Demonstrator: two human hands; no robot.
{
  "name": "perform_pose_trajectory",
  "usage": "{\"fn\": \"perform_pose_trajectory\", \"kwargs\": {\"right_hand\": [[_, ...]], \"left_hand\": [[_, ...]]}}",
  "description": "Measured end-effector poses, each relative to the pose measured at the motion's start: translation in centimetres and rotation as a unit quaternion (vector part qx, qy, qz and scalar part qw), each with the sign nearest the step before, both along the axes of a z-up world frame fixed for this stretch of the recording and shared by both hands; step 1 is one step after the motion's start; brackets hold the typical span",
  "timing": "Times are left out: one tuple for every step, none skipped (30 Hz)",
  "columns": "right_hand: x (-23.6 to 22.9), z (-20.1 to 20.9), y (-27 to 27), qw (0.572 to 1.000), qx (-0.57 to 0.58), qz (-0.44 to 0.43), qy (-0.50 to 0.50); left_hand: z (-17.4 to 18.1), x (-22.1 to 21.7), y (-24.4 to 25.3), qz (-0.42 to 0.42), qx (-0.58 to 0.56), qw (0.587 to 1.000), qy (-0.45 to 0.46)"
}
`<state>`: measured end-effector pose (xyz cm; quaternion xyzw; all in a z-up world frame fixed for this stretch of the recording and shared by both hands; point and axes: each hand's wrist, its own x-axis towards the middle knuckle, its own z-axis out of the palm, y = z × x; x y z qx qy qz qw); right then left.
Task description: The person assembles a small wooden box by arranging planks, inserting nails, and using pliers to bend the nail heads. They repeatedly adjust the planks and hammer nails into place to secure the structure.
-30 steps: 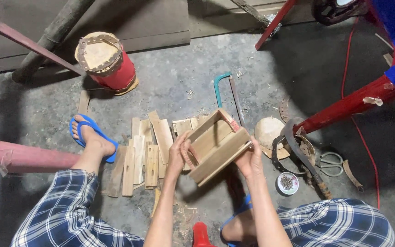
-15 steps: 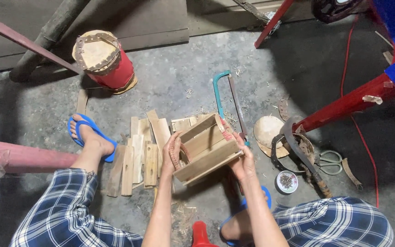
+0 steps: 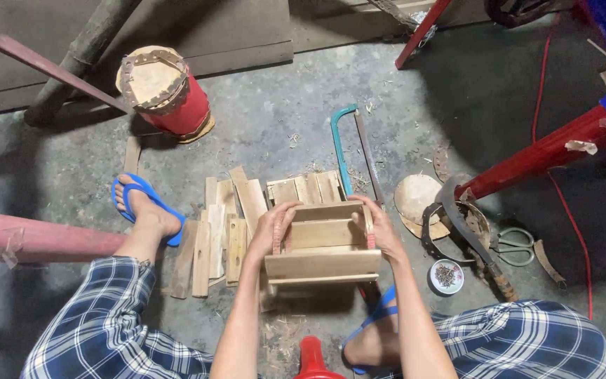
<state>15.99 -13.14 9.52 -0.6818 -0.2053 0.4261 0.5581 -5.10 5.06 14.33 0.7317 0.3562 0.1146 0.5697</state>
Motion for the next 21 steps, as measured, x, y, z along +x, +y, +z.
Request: {"fn": "perform_pose_trajectory", "kwargs": {"right_hand": [[0.2, -1.2, -0.2, 1.000, 0.000, 0.001, 0.001], [0.4, -2.4, -0.3, 1.000, -0.010, -0.012, 0.007], [0.6, -3.5, -0.5, 0.999, -0.021, -0.024, 0.013], [0.2, -3.7, -0.5, 0.999, -0.020, -0.024, 0.012], [-0.3, -3.8, -0.6, 0.999, -0.012, -0.039, -0.012], [-0.8, -4.0, -0.7, 0.998, -0.005, -0.054, -0.035], [-1.2, -4.2, -0.6, 0.998, -0.005, -0.054, -0.035], [-1.6, -4.3, -0.6, 0.997, 0.003, -0.069, -0.027], [-1.9, -4.5, -0.5, 0.996, 0.012, -0.085, -0.020], [-1.7, -5.8, -0.8, 0.996, 0.012, -0.084, -0.020], [-1.4, -7.2, -1.0, 0.991, 0.012, -0.124, 0.042], [-1.1, -8.5, -1.3, 0.981, 0.013, -0.164, 0.103], [-1.3, -9.4, -1.4, 0.981, 0.013, -0.164, 0.103], [-1.3, -10.2, -1.4, 0.977, 0.038, -0.167, 0.130], [-1.4, -11.1, -1.4, 0.971, 0.063, -0.170, 0.157], [-1.8, -11.7, -1.3, 0.964, 0.087, -0.172, 0.185], [-2.2, -12.2, -1.1, 0.955, 0.111, -0.173, 0.212], [-2.6, -12.7, -0.9, 0.945, 0.135, -0.174, 0.240], [-3.2, -12.6, -0.7, 0.934, 0.159, -0.175, 0.267], [-3.9, -12.4, -0.6, 0.922, 0.182, -0.174, 0.295], [-4.5, -12.2, -0.4, 0.908, 0.204, -0.174, 0.322]], "left_hand": [[-0.2, 0.1, 0.3, 0.001, 0.000, 1.000, 0.001], [-0.3, 0.3, 0.7, -0.003, 0.000, 1.000, 0.018], [-0.5, 0.4, 1.1, -0.007, 0.000, 0.999, 0.034], [-2.0, 0.8, 1.9, -0.006, 0.001, 0.999, 0.034], [-3.5, 1.3, 2.7, -0.015, 0.000, 0.999, 0.052], [-5.0, 1.6, 3.5, -0.024, -0.002, 0.997, 0.071], [-4.0, 1.9, 3.5, -0.023, -0.002, 0.997, 0.072], [-2.9, 2.2, 3.6, -0.018, -0.012, 0.997, 0.078], [-1.9, 2.5, 3.6, -0.012, -0.023, 0.996, 0.084], [-0.2, 2.6, 3.4, -0.011, -0.023, 0.996, 0.084], [1.4, 2.6, 3.1, 0.042, -0.083, 0.995, 0.038], [3.1, 2.7, 2.8, 0.094, -0.143, 0.985, -0.009], [2.6, 2.5, 3.1, 0.095, -0.144, 0.985, -0.010], [2.1, 2.4, 3.4, 0.121, -0.184, 0.974, -0.044], [1.6, 2.2, 3.7, 0.147, -0.224, 0.960, -0.078], [1.6, 1.9, 3.5, 0.148, -0.224, 0.960, -0.079], [1.5, 1.6, 3.2, 0.154, -0.255, 0.949, -0.104], [1.5, 1.3, 3.0, 0.161, -0.285, 0.936, -0.129], [3.3, 1.6, 1.8, 0.163, -0.285, 0.936, -0.128], [5.1, 1.9, 0.5, 0.215, -0.287, 0.924, -0.135], [6.9, 2.2, -0.8, 0.266, -0.288, 0.909, -0.142]]}}
